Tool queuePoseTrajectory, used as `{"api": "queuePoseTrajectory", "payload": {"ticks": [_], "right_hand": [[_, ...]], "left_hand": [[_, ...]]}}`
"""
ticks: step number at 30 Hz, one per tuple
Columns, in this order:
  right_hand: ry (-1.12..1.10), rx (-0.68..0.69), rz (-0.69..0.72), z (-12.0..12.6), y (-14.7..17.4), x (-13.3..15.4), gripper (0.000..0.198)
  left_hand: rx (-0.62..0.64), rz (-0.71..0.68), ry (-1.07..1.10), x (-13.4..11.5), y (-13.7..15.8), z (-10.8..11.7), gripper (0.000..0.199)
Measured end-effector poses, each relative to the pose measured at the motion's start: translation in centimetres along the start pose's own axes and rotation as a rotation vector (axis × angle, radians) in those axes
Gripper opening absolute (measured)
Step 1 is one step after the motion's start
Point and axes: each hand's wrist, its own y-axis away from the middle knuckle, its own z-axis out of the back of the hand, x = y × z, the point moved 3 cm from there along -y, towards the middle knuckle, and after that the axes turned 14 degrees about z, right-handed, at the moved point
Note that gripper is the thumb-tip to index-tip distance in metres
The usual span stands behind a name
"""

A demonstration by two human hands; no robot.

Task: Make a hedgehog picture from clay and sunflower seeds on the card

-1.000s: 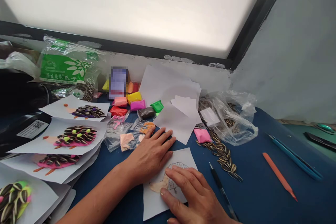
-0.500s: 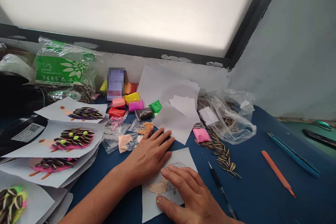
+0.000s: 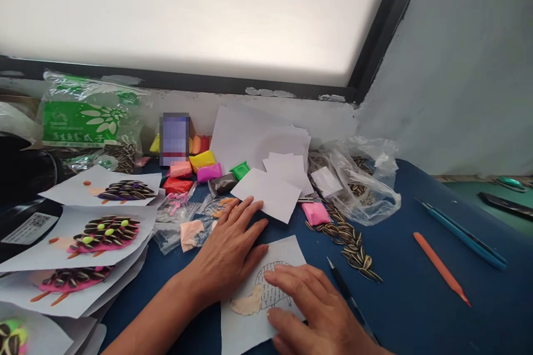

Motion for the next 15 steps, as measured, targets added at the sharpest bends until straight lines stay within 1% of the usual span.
{"api": "queuePoseTrajectory", "payload": {"ticks": [2, 5, 7, 9, 12, 15], "right_hand": [[-0.053, 0.025, -0.064, 0.5, -0.1, -0.6, 0.017], [-0.166, 0.071, -0.184, 0.9, -0.2, -1.5, 0.020], [-0.202, 0.091, -0.229, 1.0, -0.2, -1.7, 0.024], [-0.211, 0.104, -0.228, 0.8, -0.1, -1.9, 0.026], [-0.188, 0.137, -0.224, 0.7, 0.1, -2.4, 0.025], [-0.162, 0.195, -0.268, 0.8, 0.3, -3.0, 0.019]], "left_hand": [[0.030, 0.001, 0.046, 0.2, 0.0, -0.1, 0.032], [0.069, 0.042, 0.168, 1.0, -0.1, -0.3, 0.033], [0.050, 0.093, 0.273, 1.7, -0.2, -0.5, 0.036], [0.013, 0.119, 0.351, 2.2, -0.1, -0.7, 0.040], [-0.030, 0.063, 0.330, 2.1, -0.1, -0.6, 0.042], [-0.094, -0.027, 0.200, 1.2, -0.2, 0.1, 0.040]]}}
